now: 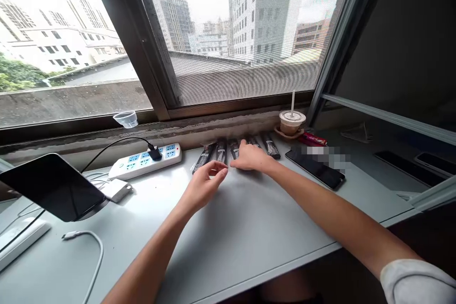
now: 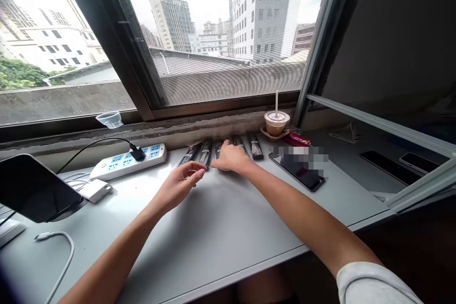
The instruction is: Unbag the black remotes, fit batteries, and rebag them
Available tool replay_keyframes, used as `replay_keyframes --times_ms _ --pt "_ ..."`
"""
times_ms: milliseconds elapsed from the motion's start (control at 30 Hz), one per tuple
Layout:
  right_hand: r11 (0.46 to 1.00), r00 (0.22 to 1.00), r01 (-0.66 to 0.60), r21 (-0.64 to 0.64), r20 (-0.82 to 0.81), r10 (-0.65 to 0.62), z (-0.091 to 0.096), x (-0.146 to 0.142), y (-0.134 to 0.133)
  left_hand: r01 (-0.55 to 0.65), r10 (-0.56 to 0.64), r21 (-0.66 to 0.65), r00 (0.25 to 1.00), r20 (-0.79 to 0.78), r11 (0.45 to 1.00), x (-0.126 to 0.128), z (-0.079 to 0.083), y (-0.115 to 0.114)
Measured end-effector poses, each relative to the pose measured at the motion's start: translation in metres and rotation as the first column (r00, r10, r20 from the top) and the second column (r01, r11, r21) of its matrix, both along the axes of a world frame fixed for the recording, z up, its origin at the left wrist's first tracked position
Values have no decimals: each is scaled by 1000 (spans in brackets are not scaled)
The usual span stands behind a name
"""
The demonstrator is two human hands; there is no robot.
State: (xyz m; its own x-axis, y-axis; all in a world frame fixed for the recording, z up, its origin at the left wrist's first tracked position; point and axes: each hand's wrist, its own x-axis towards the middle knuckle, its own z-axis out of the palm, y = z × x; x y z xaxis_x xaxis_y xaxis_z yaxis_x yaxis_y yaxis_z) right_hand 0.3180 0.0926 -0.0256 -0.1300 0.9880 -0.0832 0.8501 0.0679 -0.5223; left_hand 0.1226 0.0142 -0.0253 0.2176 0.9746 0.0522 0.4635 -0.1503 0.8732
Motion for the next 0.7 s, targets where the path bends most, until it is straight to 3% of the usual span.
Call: replay_keyframes --times_ms 167,300,333,367,433,567,633,700 --pt "995 961 -5 -99 -276 -22 -3 15 0 -23 40 -117 989 143 993 2 -1 0" --pt "994 832 -62 -92 -555 0 -10 9 -18 42 71 -286 925 374 957 8 -1 -1" --pt "995 777 -75 -70 -630 14 -12 5 -24 73 65 -301 903 424 951 9 -2 -2" --pt "995 651 -92 -45 -759 25 -14 2 -30 98 57 -302 884 464 948 10 -3 -1" --pt "992 496 -123 -1 -866 61 -17 -4 -40 128 31 -276 862 505 953 10 -5 0" --pt "980 346 -190 54 -931 118 -20 1 -46 136 -28 -196 880 475 971 1 -3 4" --pt "972 221 -233 23 -972 76 -19 15 -43 64 -1 -123 890 456 990 -6 2 8" --pt "959 36 -283 -21 -999 -11 -19 31 -38 -78 79 -22 891 447 997 -14 8 12"
